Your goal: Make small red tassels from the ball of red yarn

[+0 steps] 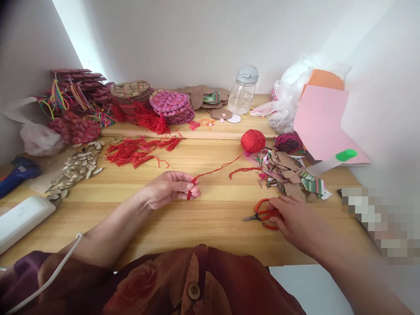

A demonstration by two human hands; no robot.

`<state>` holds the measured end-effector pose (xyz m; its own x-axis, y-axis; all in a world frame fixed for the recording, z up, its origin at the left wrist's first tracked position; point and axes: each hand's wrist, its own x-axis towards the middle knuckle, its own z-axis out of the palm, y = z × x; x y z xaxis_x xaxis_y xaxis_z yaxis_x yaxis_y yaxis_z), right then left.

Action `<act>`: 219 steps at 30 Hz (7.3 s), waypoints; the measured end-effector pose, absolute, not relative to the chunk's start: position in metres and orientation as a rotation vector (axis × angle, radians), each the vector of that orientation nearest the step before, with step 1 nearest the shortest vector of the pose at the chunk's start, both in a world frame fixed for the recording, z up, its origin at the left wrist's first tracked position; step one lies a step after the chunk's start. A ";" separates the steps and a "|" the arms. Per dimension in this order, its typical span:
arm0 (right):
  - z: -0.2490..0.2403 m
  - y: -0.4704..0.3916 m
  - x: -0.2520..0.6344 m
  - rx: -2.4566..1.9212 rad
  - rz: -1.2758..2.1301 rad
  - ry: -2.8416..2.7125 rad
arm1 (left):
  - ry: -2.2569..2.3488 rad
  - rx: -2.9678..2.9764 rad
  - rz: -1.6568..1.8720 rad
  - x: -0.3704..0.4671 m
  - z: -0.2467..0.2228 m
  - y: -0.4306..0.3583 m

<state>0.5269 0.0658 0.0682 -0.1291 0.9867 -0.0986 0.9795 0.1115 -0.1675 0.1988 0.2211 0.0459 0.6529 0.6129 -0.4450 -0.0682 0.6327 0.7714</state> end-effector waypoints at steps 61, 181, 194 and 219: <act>0.079 0.156 0.410 -1.424 2.136 -1.422 | 0.775 0.840 0.297 0.197 0.045 0.219; 0.063 0.173 0.506 -1.857 0.057 -2.194 | 0.836 0.850 0.686 0.204 0.051 0.216; 0.069 0.180 0.501 -1.756 0.457 -1.662 | 0.834 0.903 0.720 0.203 0.049 0.218; 0.069 0.196 0.502 -1.993 0.170 -2.122 | 0.812 0.883 0.827 0.205 0.047 0.218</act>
